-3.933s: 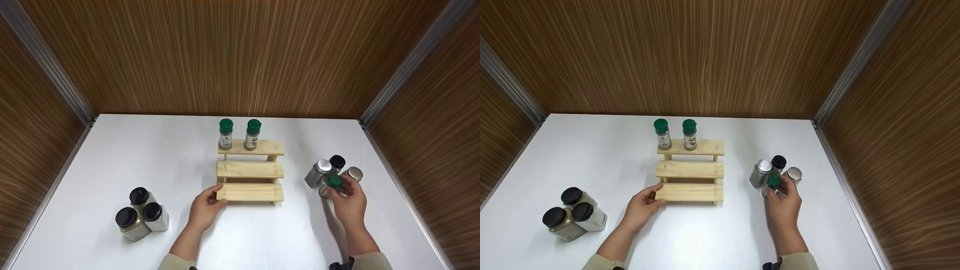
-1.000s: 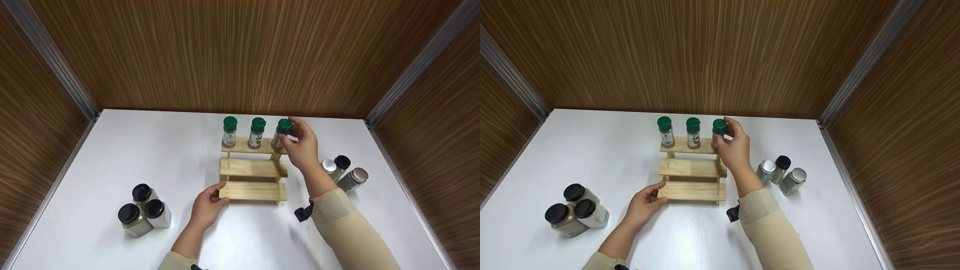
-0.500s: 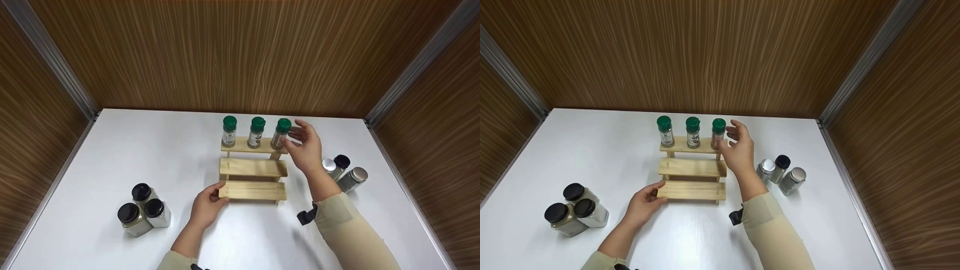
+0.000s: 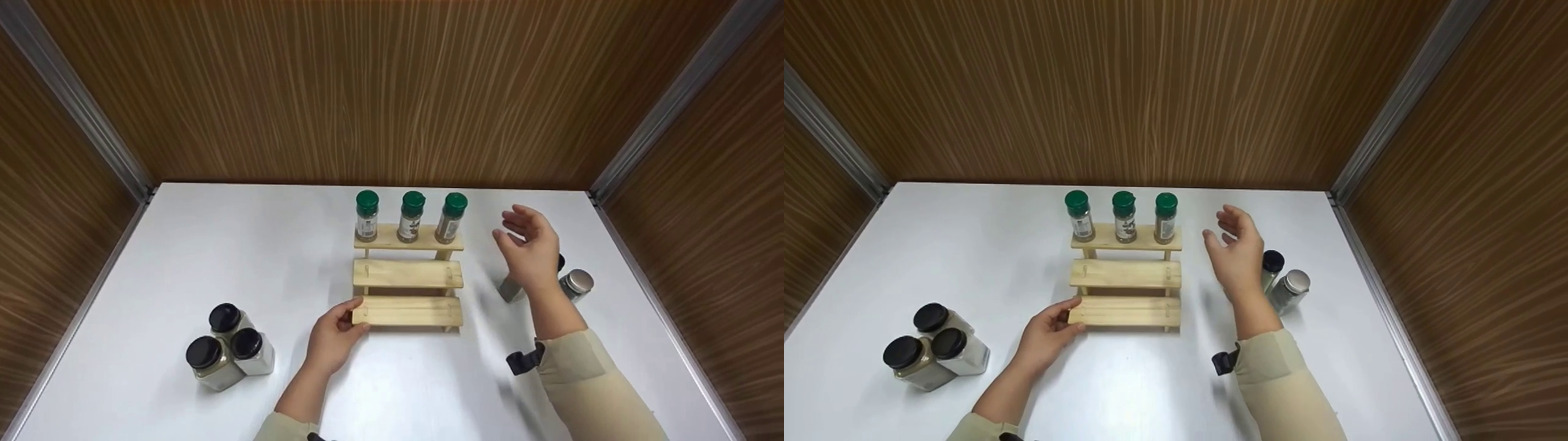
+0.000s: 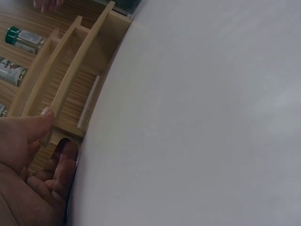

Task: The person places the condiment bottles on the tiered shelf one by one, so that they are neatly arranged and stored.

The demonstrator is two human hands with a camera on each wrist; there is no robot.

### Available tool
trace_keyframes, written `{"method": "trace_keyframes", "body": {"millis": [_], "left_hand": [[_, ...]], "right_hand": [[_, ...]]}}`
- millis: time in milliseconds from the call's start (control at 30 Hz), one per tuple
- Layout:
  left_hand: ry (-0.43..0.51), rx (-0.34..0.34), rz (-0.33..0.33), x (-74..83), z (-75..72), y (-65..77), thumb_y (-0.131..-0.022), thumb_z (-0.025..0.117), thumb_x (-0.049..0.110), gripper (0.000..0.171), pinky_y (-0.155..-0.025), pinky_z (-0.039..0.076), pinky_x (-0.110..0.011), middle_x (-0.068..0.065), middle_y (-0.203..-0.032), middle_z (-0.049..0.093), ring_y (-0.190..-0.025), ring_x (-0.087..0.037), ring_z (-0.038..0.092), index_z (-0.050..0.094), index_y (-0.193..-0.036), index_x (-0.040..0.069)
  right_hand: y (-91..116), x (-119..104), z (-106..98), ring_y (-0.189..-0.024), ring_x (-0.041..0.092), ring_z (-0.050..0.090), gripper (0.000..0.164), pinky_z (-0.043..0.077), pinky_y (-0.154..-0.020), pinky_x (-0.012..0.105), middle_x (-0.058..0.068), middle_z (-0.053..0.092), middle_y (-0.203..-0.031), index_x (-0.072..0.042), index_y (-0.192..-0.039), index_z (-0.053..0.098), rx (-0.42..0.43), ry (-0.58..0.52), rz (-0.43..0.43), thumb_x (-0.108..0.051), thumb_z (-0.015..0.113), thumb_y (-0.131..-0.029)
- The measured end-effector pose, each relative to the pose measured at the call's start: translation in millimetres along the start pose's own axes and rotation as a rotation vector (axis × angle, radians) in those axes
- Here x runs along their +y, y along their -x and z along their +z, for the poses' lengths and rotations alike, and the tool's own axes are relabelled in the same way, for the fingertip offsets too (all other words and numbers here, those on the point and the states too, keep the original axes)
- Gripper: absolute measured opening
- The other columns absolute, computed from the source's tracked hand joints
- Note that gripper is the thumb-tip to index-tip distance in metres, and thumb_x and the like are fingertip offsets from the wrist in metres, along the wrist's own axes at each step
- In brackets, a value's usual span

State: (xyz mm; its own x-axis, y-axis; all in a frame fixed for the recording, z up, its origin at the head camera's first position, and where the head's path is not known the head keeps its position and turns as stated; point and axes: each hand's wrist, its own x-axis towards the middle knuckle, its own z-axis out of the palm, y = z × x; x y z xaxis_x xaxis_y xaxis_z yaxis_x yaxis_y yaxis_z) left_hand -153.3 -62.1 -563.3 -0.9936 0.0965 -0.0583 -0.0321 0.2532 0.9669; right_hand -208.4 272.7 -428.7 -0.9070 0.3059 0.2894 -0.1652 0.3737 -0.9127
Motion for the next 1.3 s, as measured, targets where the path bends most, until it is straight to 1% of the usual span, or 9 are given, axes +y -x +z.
{"method": "trace_keyframes", "body": {"millis": [133, 233, 433, 500, 633, 800, 933, 1167, 1300], "left_hand": [[0.021, -0.013, -0.017, 0.8, -0.6, 1.5, -0.094, 0.081, 0.006, 0.052, -0.086, 0.055, -0.029, -0.011, -0.112, 0.064, -0.100, -0.022, 0.061, 0.064, -0.143, 0.003], [0.041, -0.023, -0.015, 1.1, -0.7, 2.5, -0.094, 0.080, 0.006, 0.053, -0.086, 0.055, -0.028, -0.012, -0.114, 0.064, -0.100, -0.022, 0.061, 0.063, -0.144, 0.003], [0.047, -0.017, -0.005, 1.7, 0.4, 1.7, -0.093, 0.081, 0.006, 0.053, -0.085, 0.055, -0.027, -0.012, -0.113, 0.064, -0.100, -0.023, 0.061, 0.063, -0.143, 0.002], [0.045, -0.012, -0.003, 1.8, 0.7, 1.1, -0.093, 0.081, 0.005, 0.053, -0.085, 0.055, -0.027, -0.012, -0.112, 0.064, -0.099, -0.022, 0.061, 0.064, -0.143, 0.001], [0.034, -0.002, 0.000, 0.8, 0.7, 0.3, -0.092, 0.080, 0.003, 0.051, -0.084, 0.054, -0.026, -0.012, -0.110, 0.065, -0.098, -0.022, 0.060, 0.065, -0.141, 0.001], [0.026, 0.003, 0.011, 0.4, -0.7, 0.7, -0.092, 0.081, 0.004, 0.050, -0.085, 0.054, -0.026, -0.012, -0.109, 0.065, -0.098, -0.022, 0.060, 0.066, -0.140, 0.001], [0.036, 0.005, 0.011, 0.9, -0.3, 0.5, -0.092, 0.081, 0.002, 0.050, -0.084, 0.054, -0.026, -0.012, -0.108, 0.065, -0.097, -0.022, 0.060, 0.066, -0.140, 0.000], [0.032, -0.006, -0.008, 0.9, -0.6, 0.6, -0.093, 0.080, 0.004, 0.051, -0.083, 0.054, -0.027, -0.013, -0.110, 0.065, -0.097, -0.022, 0.061, 0.066, -0.142, 0.002], [0.025, -0.003, -0.004, 1.8, -0.9, 0.6, -0.093, 0.081, 0.005, 0.051, -0.082, 0.054, -0.027, -0.013, -0.110, 0.065, -0.096, -0.022, 0.061, 0.065, -0.142, 0.002]], "right_hand": [[1.0, 1.3, -11.2, -0.117, 0.019, 0.065, 0.048, 0.054, -0.103, 0.034, 0.018, 0.067, -0.130, 0.004, -0.141, 0.055, 0.062, 0.008, -0.021, 0.004, 0.071, -0.096], [2.8, 6.1, -20.3, -0.117, 0.020, 0.065, 0.047, 0.054, -0.103, 0.035, 0.019, 0.067, -0.130, 0.005, -0.141, 0.055, 0.106, 0.024, -0.029, 0.004, 0.071, -0.096], [10.3, 21.4, -44.3, -0.122, 0.026, 0.064, 0.047, 0.051, -0.108, 0.041, 0.015, 0.068, -0.129, 0.003, -0.142, 0.057, 0.183, 0.135, -0.032, 0.000, 0.072, -0.097], [13.7, 26.5, -52.1, -0.124, 0.027, 0.063, 0.047, 0.050, -0.110, 0.040, 0.014, 0.068, -0.129, 0.003, -0.141, 0.058, 0.212, 0.178, -0.047, -0.001, 0.073, -0.097], [19.9, 37.0, -64.7, -0.121, 0.020, 0.061, 0.047, 0.049, -0.111, 0.036, 0.014, 0.069, -0.128, 0.004, -0.139, 0.059, 0.273, 0.245, -0.067, -0.001, 0.075, -0.095], [26.3, 51.6, -77.4, -0.117, 0.011, 0.060, 0.047, 0.048, -0.108, 0.030, 0.017, 0.070, -0.127, 0.007, -0.134, 0.062, 0.327, 0.266, -0.088, 0.002, 0.078, -0.091], [32.9, 61.9, -87.2, -0.123, 0.018, 0.059, 0.049, 0.044, -0.111, 0.026, 0.019, 0.067, -0.131, 0.008, -0.135, 0.061, 0.333, 0.262, -0.061, 0.003, 0.078, -0.090], [45.9, 77.4, -100.7, -0.131, 0.032, 0.055, 0.057, 0.044, -0.113, 0.048, 0.021, 0.062, -0.139, 0.007, -0.141, 0.056, 0.310, 0.280, 0.036, 0.001, 0.079, -0.089], [51.0, 85.2, -104.3, -0.134, 0.036, 0.053, 0.064, 0.044, -0.111, 0.051, 0.020, 0.058, -0.142, 0.007, -0.146, 0.052, 0.285, 0.274, 0.087, -0.001, 0.081, -0.089]]}}
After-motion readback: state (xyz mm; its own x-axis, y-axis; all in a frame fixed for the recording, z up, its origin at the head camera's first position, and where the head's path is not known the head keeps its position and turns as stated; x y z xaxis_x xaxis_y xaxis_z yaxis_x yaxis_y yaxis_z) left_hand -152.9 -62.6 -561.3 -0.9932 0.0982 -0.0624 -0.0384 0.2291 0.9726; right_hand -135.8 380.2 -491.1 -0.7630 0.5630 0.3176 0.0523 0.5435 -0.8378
